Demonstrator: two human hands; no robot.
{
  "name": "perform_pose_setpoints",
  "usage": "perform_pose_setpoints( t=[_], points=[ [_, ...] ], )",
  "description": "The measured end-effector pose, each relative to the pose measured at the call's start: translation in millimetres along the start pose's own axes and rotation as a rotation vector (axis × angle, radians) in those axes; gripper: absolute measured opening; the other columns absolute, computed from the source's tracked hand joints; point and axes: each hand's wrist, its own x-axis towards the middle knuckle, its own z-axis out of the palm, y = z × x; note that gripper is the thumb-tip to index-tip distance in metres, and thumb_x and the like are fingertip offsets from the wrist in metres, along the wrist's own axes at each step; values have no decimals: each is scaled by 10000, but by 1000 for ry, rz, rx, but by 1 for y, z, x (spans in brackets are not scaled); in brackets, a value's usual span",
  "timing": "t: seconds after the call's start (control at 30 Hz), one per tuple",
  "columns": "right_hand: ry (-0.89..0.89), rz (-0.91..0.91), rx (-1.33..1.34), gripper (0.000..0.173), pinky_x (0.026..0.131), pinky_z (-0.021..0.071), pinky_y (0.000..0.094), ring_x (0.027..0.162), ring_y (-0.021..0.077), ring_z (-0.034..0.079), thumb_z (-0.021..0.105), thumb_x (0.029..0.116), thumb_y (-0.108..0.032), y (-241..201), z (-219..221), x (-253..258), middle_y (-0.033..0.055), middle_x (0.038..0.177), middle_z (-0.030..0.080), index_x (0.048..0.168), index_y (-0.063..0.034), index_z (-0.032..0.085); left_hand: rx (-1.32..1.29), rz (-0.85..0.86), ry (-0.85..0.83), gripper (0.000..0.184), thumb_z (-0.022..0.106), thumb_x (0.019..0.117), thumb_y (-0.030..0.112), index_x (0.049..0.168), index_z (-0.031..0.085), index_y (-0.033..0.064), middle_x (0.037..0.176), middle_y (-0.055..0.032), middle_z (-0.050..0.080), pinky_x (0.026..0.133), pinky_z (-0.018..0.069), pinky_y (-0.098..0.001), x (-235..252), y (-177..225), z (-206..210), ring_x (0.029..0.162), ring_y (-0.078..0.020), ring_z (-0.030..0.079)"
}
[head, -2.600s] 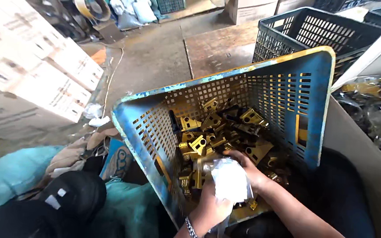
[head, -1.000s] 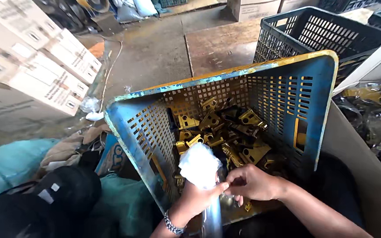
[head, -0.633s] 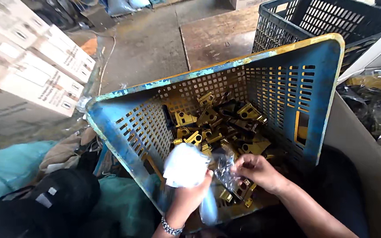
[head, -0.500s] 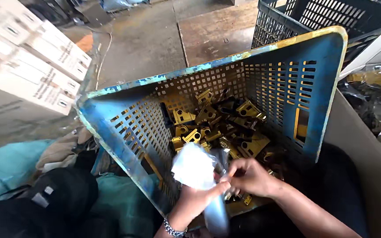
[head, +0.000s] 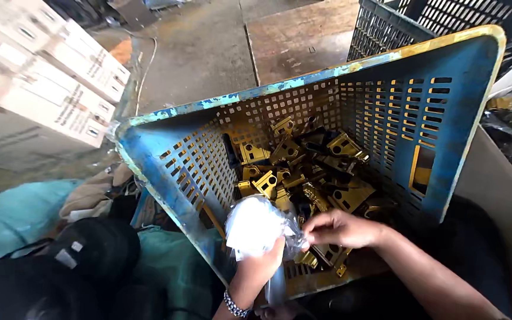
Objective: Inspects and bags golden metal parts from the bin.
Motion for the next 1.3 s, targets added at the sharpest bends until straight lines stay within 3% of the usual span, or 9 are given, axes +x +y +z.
perform_pose_setpoints(
  t=[0.2,0.37,0.5,0.6,0.67,0.77,0.9,1.17,1.3],
  points=[
    [215,671,-1094,688,1144,218,724,1465,525,282,659,991,-383,47,-102,83,317,1584,314,1492,41,451,-66,-44,127,294,750,742,2,996,637,-95,893,29,700,848,553,-143,4,16,-5,886,56,657],
    [243,373,-1154,316,1005,453,662,1190,494,586,692,917,-42,16,-96,66,292,1298,601,1207,77,657,-54,-73,157,539,856,764,74,1156,574,-165,1030,-64,712,918,550,-172,10,14,1,982,18,668],
    [722,-202,0,341,886,616,333,983,136,708,637,916,-37,-21,-49,10,34,1084,702,1244,-43,548,-110,-174,133,563,855,747,68,1177,562,-148,1014,-66,702,894,558,-177,15,13,11,952,4,668],
    [342,-138,755,442,913,614,438,1016,224,732,713,931,-418,-25,3,-13,65,1116,745,1244,-131,591,-295,-283,155,553,834,701,-20,1166,545,-99,952,-21,702,846,589,-210,18,23,18,894,-22,687],
    [294,-48,851,352,848,638,474,964,285,751,601,1015,-327,-18,23,-9,135,1110,741,1235,-56,558,-325,-249,171,539,804,677,-61,1150,547,-90,957,1,697,845,589,-211,18,22,16,904,-12,684],
    [615,-79,681,235,806,652,440,884,263,756,370,1081,-148,-15,19,-4,132,1043,733,1239,-6,470,-264,-159,200,350,756,712,-58,1034,619,-69,891,-19,718,788,592,-221,19,13,10,838,-50,693],
    [534,-109,627,338,919,614,451,1036,223,720,577,997,-218,-17,29,-11,70,1128,716,1277,-48,495,-301,-227,123,481,809,745,13,1145,568,-105,961,-39,701,855,586,-229,14,18,11,905,-50,688],
    [353,-498,-67,290,946,581,233,1071,-4,668,714,940,-168,-2,26,-12,-132,1165,708,1223,-185,655,-836,-730,104,127,485,1022,-17,1032,607,19,703,-11,614,553,512,-181,31,48,-10,561,-46,566],
    [351,-501,-461,343,916,530,111,1017,-87,648,683,944,-193,1,21,-25,15,1088,732,1174,48,602,-742,-609,65,118,556,965,-62,1032,612,17,699,10,608,504,431,-163,28,44,-9,523,-15,489]
  ],
)
